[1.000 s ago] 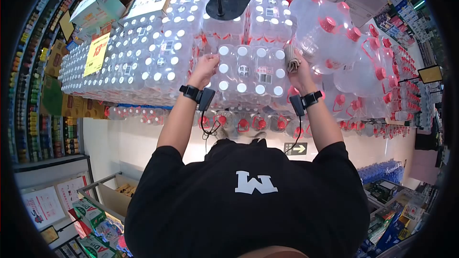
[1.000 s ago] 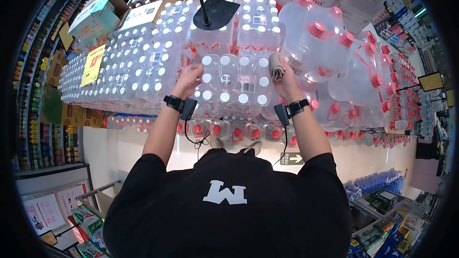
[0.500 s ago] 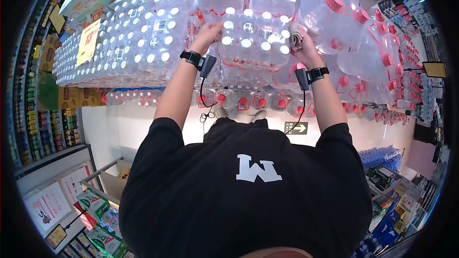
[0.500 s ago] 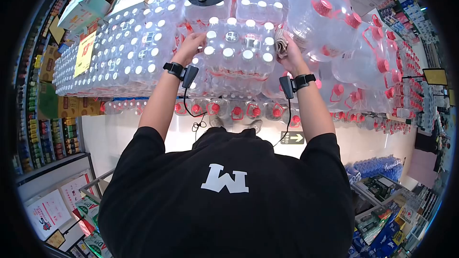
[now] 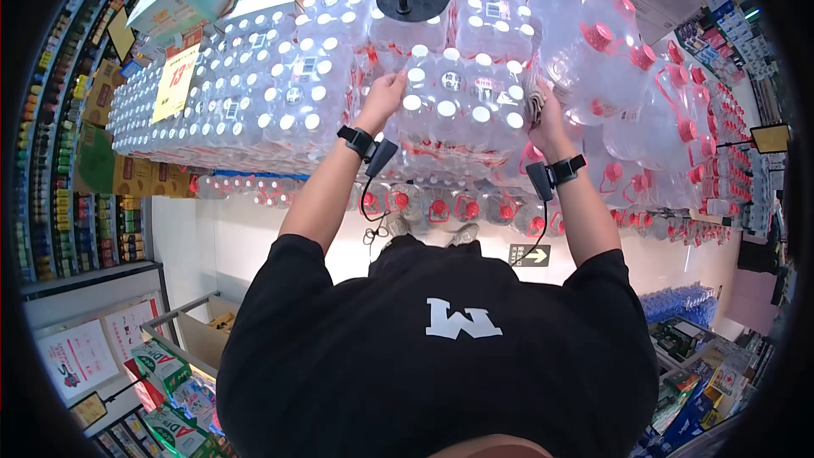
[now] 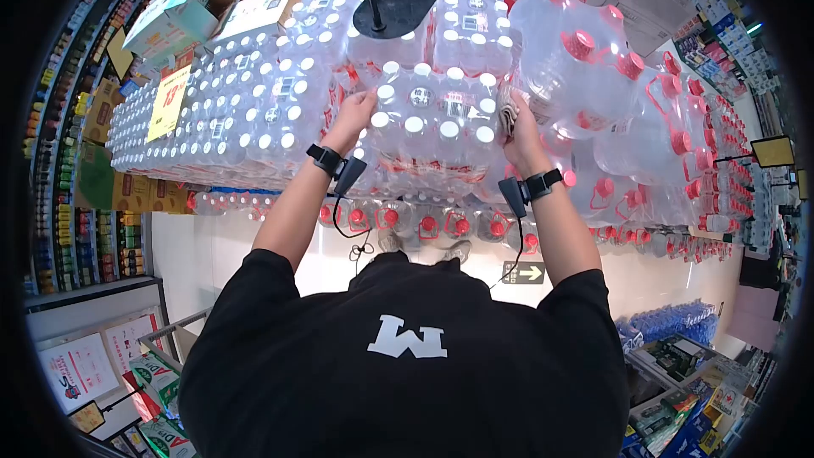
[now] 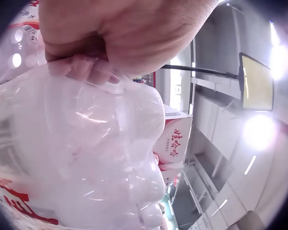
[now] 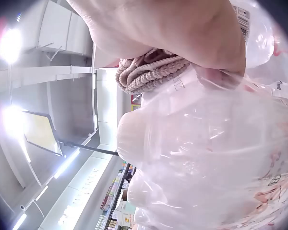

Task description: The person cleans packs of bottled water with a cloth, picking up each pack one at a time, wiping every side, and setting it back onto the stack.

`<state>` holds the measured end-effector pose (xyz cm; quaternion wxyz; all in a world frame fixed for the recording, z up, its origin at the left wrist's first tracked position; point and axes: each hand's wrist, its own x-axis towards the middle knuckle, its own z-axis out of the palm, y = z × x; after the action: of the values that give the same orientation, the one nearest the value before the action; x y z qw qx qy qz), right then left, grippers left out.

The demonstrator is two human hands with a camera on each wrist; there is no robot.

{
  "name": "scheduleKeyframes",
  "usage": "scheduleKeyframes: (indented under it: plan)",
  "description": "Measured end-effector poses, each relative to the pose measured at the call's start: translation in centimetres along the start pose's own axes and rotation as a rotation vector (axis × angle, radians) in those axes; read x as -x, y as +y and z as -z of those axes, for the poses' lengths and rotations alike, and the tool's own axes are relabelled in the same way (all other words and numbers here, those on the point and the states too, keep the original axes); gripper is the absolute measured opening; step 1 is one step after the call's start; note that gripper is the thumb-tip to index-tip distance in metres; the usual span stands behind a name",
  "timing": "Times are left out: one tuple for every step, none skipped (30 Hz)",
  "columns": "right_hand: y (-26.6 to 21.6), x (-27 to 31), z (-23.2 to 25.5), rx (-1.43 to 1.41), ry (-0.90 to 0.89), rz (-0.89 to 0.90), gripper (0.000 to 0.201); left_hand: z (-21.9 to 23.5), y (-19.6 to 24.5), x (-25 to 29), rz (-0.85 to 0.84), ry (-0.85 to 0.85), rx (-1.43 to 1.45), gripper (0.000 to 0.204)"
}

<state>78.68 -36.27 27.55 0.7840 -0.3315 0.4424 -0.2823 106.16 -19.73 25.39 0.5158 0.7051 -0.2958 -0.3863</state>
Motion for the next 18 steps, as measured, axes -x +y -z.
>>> scheduleKeyframes:
  plan:
    - [0.4,0.2,0.0,-0.024,-0.003,0.033,0.025,0.1,0.0,0.4,0.010,-0.055,0.076,0.035]
    - [0.6,0.2,0.0,-0.050,-0.011,0.078,0.025,0.0,0.0,0.9,0.031,-0.052,0.076,0.034]
    - [1.1,0.1,0.3,-0.050,-0.007,0.084,0.025,-0.2,-0.5,1.4,0.026,-0.057,0.078,0.034]
    - [2.0,0.1,0.6,-0.070,-0.004,0.114,0.024,-0.3,-1.3,1.6,0.017,-0.051,0.099,0.034]
    - [2.4,-0.2,0.8,-0.092,-0.004,0.149,0.024,-0.4,-1.8,1.2,0.002,-0.043,0.119,0.033]
    - [2.1,0.2,0.5,-0.092,-0.013,0.125,0.022,-0.6,-2.0,1.1,0.028,-0.024,0.148,0.032]
    - [2.5,0.2,0.7,-0.092,-0.010,0.115,0.022,-0.7,-2.5,1.3,0.038,-0.023,0.147,0.032]
    - [2.9,0.0,1.0,-0.107,-0.004,0.115,0.022,-0.6,-2.9,1.3,0.038,-0.032,0.179,0.032]
    - [2.3,-0.4,0.6,-0.120,-0.007,0.133,0.022,-0.6,-2.5,0.6,0.019,-0.040,0.213,0.032]
    - [1.7,-0.6,0.3,-0.124,-0.008,0.141,0.022,-0.6,-2.1,0.0,0.011,-0.043,0.210,0.032]
    - [1.6,-0.7,0.2,-0.114,-0.030,0.162,0.022,-0.7,-2.2,0.0,0.012,-0.023,0.216,0.032]
    - [1.9,-0.2,0.4,-0.104,-0.044,0.173,0.023,-0.9,-2.6,0.4,0.025,-0.005,0.221,0.031]
    - [2.4,-0.3,0.9,-0.105,-0.026,0.153,0.023,-0.8,-2.6,0.3,0.026,-0.022,0.191,0.031]
    - [2.5,-1.4,1.2,-0.120,-0.050,0.145,0.023,-0.8,-2.5,0.1,0.032,-0.016,0.204,0.031]
    - [2.7,-2.1,1.6,-0.135,-0.072,0.135,0.024,-0.9,-2.5,0.1,0.041,-0.009,0.219,0.031]
    - [2.4,-1.0,0.4,-0.140,-0.008,0.154,0.025,-0.5,-1.9,0.6,0.009,-0.026,0.148,0.031]
    - [2.6,-1.2,1.0,-0.140,0.001,0.147,0.025,-0.3,-2.4,0.2,0.024,-0.050,0.185,0.032]
    - [2.5,-1.2,1.2,-0.133,-0.041,0.117,0.026,-0.3,-2.2,0.2,0.041,-0.053,0.194,0.032]
